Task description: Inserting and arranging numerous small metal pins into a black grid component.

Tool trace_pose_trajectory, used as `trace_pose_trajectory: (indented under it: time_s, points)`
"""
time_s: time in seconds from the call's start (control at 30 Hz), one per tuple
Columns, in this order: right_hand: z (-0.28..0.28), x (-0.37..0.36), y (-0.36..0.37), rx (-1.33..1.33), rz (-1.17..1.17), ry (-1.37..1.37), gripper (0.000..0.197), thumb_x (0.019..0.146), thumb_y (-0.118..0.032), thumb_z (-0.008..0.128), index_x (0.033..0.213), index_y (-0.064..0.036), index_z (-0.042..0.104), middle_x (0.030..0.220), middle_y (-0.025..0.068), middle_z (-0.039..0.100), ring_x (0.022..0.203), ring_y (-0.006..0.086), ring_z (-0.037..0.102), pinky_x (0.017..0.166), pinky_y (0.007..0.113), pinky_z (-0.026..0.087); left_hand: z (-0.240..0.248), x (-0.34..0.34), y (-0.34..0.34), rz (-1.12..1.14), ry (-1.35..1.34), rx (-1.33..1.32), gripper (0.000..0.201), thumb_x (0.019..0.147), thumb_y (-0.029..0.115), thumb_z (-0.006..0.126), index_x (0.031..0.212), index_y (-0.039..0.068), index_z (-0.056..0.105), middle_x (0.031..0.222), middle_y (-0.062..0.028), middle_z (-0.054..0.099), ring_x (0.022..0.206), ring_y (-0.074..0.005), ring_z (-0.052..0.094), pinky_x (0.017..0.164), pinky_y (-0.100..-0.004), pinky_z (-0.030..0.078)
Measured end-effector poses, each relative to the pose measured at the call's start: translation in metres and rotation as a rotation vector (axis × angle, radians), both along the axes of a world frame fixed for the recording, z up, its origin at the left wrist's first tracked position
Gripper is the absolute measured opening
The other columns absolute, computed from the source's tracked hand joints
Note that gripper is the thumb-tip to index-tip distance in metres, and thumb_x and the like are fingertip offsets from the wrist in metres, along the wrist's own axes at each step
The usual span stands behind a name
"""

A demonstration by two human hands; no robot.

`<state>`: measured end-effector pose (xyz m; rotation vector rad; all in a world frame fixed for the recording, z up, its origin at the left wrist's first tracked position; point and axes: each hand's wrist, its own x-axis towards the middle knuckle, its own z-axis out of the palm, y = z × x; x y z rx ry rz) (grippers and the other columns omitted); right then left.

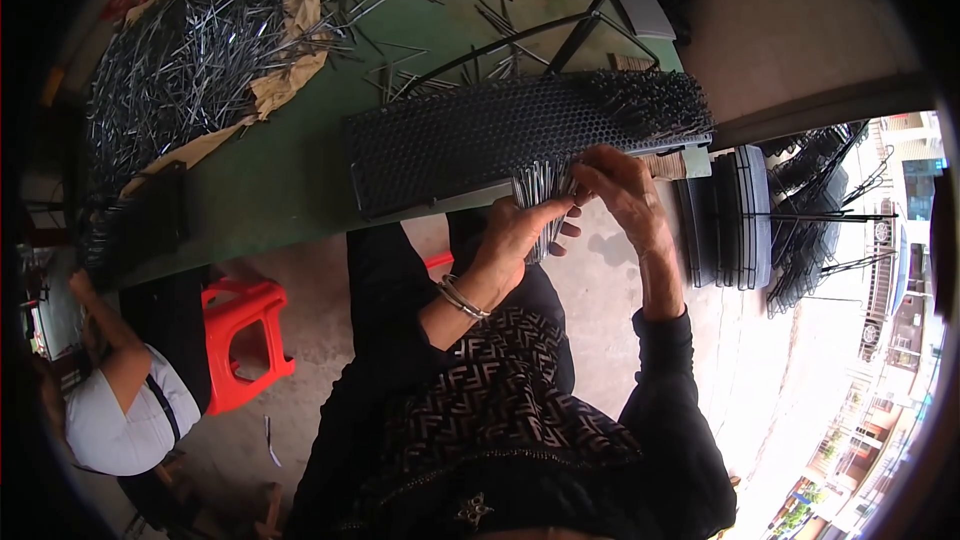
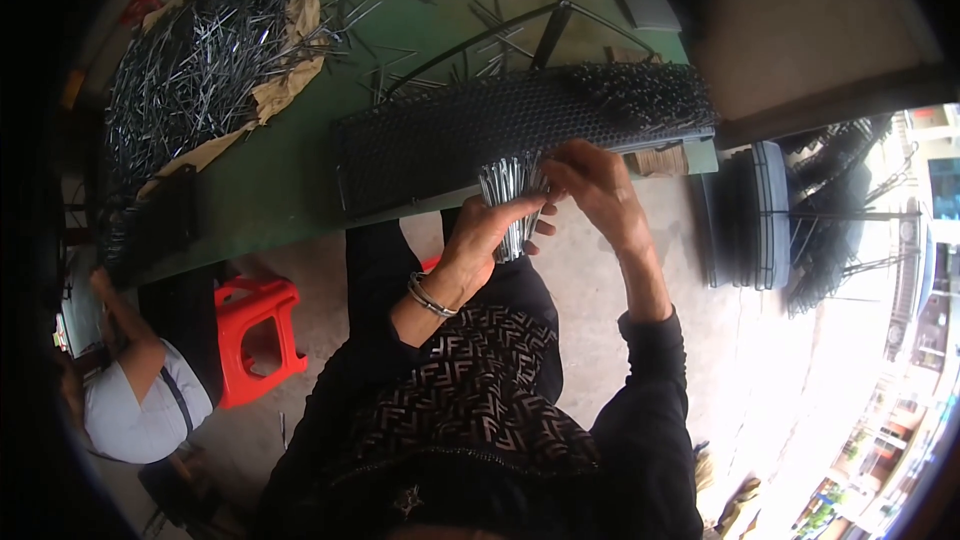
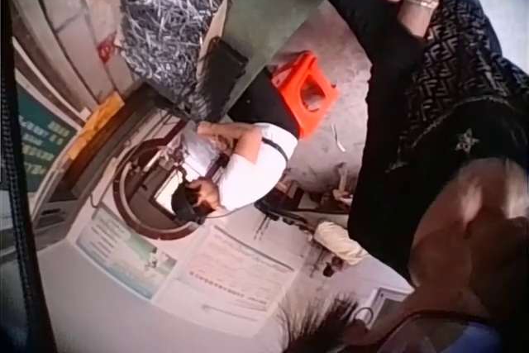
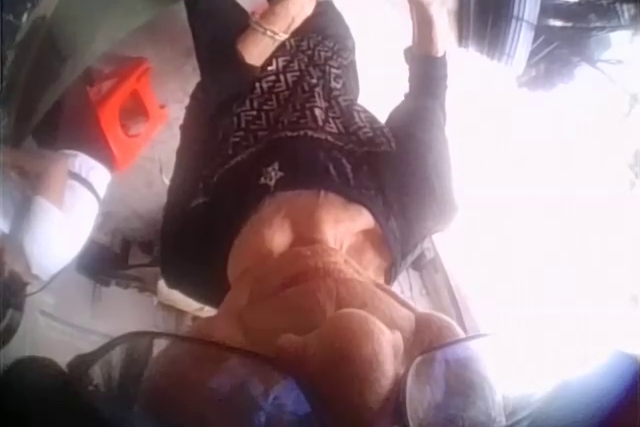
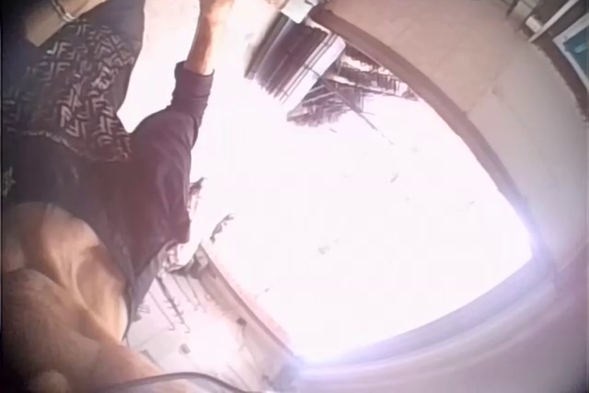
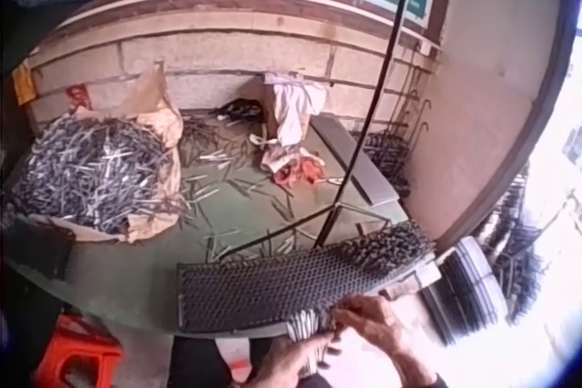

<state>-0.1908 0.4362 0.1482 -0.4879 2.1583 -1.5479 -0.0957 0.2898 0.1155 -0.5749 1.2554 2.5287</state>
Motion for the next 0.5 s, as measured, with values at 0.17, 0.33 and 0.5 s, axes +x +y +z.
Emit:
trace_pose_trajectory:
  time_s: [0.17,0.33,0.5]
  points:
    - [0.005,-0.002,0.005,0.027,0.028,-0.005,0.017,0.092,-0.007,0.06,0.101,0.0064,0.063,0.081,0.009,0.065,0.074,0.0137,0.064,0.068,0.026,0.051,-0.002,-0.003,0.005,0.019,-0.007,-0.001,0.03,0.088,0.023,0.068,0.11,0.003,0.068,0.095,-0.0098,0.072,0.079,-0.0191,0.072,0.056,-0.028,0.055]
    - [0.005,0.001,0.009,-0.035,-0.009,0.006,0.015,0.093,-0.006,0.058,0.098,0.0069,0.064,0.078,0.0078,0.065,0.07,0.0133,0.065,0.064,0.026,0.052,-0.004,-0.006,0.008,0.008,0.02,-0.015,0.028,0.088,0.021,0.067,0.11,0.004,0.068,0.094,-0.0109,0.073,0.079,-0.02,0.072,0.057,-0.028,0.055]
    - [0.002,-0.001,0.014,-0.042,-0.011,-0.024,0.014,0.094,-0.005,0.056,0.098,0.0066,0.063,0.078,0.0082,0.065,0.068,0.0136,0.066,0.064,0.026,0.053,0.0,-0.009,0.007,-0.049,0.013,-0.042,0.026,0.089,0.02,0.066,0.108,0.004,0.069,0.094,-0.0098,0.073,0.078,-0.0201,0.073,0.057,-0.0274,0.055]
